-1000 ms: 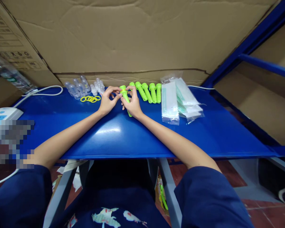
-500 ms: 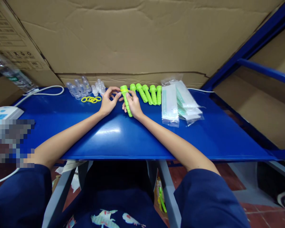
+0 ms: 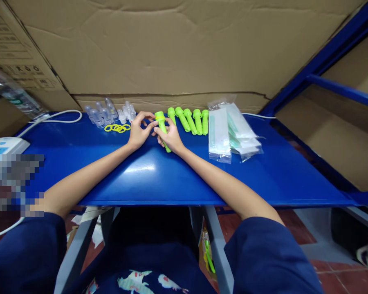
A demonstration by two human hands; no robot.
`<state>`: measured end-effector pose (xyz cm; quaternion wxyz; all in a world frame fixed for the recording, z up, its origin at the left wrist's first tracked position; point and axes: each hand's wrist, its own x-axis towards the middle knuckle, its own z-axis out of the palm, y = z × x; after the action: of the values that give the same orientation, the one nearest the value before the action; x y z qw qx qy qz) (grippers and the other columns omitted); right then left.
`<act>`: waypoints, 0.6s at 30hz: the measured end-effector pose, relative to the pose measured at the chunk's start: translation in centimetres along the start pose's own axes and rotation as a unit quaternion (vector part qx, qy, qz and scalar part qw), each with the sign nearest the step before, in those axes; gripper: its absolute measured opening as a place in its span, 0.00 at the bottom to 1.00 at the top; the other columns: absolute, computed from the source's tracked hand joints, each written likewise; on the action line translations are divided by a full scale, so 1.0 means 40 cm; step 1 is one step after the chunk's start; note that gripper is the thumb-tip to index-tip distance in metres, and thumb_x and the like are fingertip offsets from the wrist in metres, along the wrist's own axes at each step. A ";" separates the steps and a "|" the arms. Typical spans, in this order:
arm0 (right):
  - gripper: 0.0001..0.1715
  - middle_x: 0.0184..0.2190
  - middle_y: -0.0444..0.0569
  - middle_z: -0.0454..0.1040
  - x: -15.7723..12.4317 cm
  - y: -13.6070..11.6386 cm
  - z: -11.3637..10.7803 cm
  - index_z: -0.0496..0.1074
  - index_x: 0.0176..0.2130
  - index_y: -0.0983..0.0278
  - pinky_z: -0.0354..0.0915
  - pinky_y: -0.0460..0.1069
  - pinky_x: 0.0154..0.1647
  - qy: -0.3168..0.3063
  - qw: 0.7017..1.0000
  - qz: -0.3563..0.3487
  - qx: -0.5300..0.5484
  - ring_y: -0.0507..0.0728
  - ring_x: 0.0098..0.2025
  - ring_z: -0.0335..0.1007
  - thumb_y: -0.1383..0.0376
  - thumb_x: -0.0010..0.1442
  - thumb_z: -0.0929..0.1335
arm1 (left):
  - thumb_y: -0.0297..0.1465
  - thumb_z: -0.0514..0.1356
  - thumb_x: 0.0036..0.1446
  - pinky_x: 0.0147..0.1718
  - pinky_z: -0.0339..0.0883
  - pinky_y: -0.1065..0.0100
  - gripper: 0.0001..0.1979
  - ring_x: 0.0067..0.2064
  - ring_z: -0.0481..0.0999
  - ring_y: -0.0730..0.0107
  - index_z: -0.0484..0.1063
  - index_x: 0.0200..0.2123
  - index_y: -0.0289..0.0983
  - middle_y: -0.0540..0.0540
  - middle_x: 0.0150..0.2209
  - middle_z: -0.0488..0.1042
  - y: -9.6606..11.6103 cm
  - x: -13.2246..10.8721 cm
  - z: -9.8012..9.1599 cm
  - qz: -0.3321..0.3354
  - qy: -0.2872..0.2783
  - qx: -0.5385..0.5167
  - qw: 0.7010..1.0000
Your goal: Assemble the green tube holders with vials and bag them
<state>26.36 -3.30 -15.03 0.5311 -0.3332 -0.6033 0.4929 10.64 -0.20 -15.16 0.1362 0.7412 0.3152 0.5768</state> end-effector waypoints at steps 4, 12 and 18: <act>0.43 0.26 0.35 0.79 0.004 0.005 -0.004 0.56 0.47 0.56 0.57 0.43 0.09 -0.004 1.000 0.007 -0.001 0.47 0.13 0.63 0.45 0.49 0.82 | 0.45 0.66 0.68 0.38 0.70 0.68 0.15 0.44 0.81 0.65 0.77 0.44 0.38 0.44 0.42 0.81 -0.007 -0.001 0.003 -0.007 -0.003 -0.001 1.000; 0.38 0.28 0.35 0.78 0.013 0.019 -0.012 0.52 0.45 0.54 0.65 0.45 0.13 -0.013 1.000 0.003 0.029 0.51 0.17 0.69 0.40 0.58 0.76 | 0.46 0.65 0.68 0.38 0.70 0.67 0.17 0.45 0.82 0.65 0.75 0.46 0.38 0.43 0.45 0.82 -0.010 -0.006 0.016 -0.029 0.012 -0.025 0.999; 0.36 0.28 0.40 0.80 0.012 0.001 -0.010 0.60 0.49 0.57 0.65 0.46 0.14 -0.027 1.000 0.007 0.001 0.50 0.17 0.68 0.38 0.58 0.75 | 0.51 0.62 0.69 0.38 0.69 0.66 0.20 0.43 0.81 0.65 0.75 0.45 0.39 0.43 0.45 0.81 -0.008 -0.007 0.013 -0.001 0.024 -0.014 1.000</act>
<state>26.64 -2.76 -14.96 0.5112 -0.3233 -0.6149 0.5061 11.00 -0.04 -15.69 0.1394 0.7245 0.3112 0.5990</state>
